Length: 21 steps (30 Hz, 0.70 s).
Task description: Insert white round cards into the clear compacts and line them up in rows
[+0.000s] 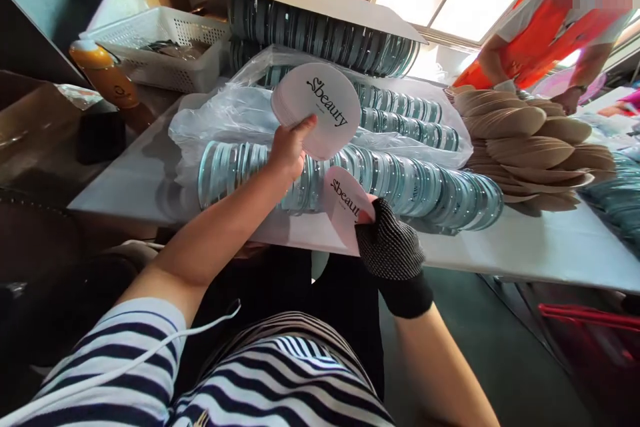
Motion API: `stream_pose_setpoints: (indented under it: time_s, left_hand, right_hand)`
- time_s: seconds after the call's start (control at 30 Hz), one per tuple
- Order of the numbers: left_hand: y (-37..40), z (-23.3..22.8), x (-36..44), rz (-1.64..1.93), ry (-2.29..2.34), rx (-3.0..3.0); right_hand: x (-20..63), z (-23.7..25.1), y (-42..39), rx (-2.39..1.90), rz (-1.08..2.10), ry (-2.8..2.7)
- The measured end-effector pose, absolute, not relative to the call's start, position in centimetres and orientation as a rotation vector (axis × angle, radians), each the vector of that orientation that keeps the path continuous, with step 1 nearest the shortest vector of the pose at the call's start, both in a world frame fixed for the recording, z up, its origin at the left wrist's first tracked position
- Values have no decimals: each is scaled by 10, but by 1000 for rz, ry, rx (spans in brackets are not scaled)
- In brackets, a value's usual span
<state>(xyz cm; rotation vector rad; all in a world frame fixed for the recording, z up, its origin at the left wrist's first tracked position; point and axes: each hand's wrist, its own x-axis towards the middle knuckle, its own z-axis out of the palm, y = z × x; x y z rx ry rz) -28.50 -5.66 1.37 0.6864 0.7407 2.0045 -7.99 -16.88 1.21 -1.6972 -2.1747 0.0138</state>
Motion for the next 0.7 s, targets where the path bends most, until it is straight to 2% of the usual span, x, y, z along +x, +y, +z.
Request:
stream_pose_setpoints:
  time_s: [0.17,0.43,0.7]
  left_hand:
    - [-57,12,-280,2031,748,660]
    - [-57,15,-288,2007,718,570]
    - [-62,16,-288,1955,721,580]
  right_hand:
    - [-127,2,-125,-1580,145,-2390]
    - [-120,-9,-111,-1499,114,-2252]
    - [-136,-25,-102,-1483,156,-2384]
